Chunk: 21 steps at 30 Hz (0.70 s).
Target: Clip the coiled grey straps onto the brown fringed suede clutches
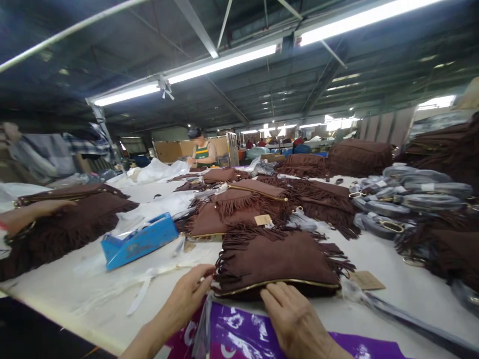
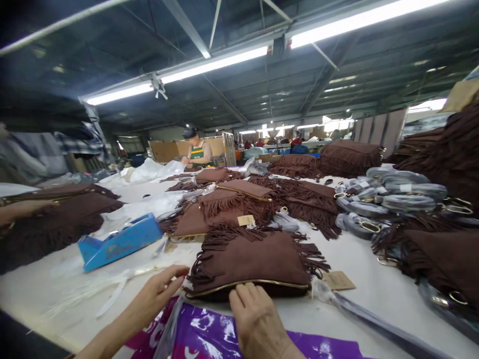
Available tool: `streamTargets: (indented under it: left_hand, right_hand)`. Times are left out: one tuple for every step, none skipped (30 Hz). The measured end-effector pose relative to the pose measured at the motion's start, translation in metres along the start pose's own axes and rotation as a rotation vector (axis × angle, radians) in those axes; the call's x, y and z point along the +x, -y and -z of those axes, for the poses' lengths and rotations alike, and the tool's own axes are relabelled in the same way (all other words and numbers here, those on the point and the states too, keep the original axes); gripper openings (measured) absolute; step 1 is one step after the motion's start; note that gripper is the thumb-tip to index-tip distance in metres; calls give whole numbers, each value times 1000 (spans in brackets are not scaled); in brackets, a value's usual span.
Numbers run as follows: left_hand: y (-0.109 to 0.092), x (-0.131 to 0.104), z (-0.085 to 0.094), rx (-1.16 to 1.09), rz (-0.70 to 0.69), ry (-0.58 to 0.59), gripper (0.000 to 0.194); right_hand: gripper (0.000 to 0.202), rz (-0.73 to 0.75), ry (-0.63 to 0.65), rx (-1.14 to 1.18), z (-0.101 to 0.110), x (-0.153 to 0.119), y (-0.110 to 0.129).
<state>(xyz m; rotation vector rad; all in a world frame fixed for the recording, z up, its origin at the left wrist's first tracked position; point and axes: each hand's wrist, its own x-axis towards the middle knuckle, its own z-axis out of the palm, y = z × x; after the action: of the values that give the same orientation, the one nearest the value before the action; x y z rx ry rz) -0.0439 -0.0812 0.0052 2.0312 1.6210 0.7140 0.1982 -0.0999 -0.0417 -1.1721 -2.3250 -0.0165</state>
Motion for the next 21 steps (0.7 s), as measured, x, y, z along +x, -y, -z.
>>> streamTargets:
  left_hand:
    - [5,-4,1,-73,48,27,32]
    - [8,-7,0,-139,88,44,32]
    - [10,-10,-3,-206,123,51,33]
    - [10,-11,-7,-277,157,55,34]
    - [9,-12,-11,-352,195,62,36]
    - [7,-12,-14,-427,236,72,38]
    - [6,-12,-17,-496,279,89,39]
    - [4,-11,-18,-551,318,109,38]
    - [3,-11,-18,-586,348,130,37]
    - [1,-11,-17,-605,370,144,35]
    - [0,-11,-16,-606,382,154,35]
    - [-2,-12,-15,-588,371,163,34]
    - [-3,-13,-13,-542,334,169,33]
    - [-5,-15,-13,-478,281,177,31]
    - [-6,-17,-14,-407,224,195,29]
    - [-7,-19,-16,-344,178,217,29]
    - [-7,-22,-19,-297,158,244,30]
    - [-7,-24,-22,-266,169,270,31]
    - [-7,-26,-25,-247,202,289,34]
    - [-6,-28,-27,-233,233,299,36]
    - [-5,-29,-29,-217,250,298,38]
  right_hand:
    - [24,42,-1,40,-1,3,10]
    - [26,66,19,73,-3,8,20]
    - [29,67,58,98,-6,15,30]
    - [29,46,115,121,-9,23,41]
    - [27,0,181,141,-13,31,52]
    - [23,-73,244,165,-16,39,63]
    - [19,-163,288,198,-19,46,73]
    - [18,-255,316,238,-20,52,81]
    - [24,-331,334,277,-21,56,88]
    - [31,-382,347,314,-22,58,92]
    - [36,-411,355,351,-21,59,94]
    - [39,-425,361,387,-20,58,93]
    - [39,-441,365,424,-19,57,90]
    - [37,-467,355,462,-17,55,85]
    - [33,-501,333,503,-16,52,80]
    - [30,-531,310,539,-14,49,75]
    - [28,-551,291,559,-13,47,71]
    - [27,-551,282,563,-12,45,68]
    - [26,-529,280,551,-12,44,66]
    - [26,-492,290,523,-13,43,66]
    - [26,-444,304,482,-15,42,67]
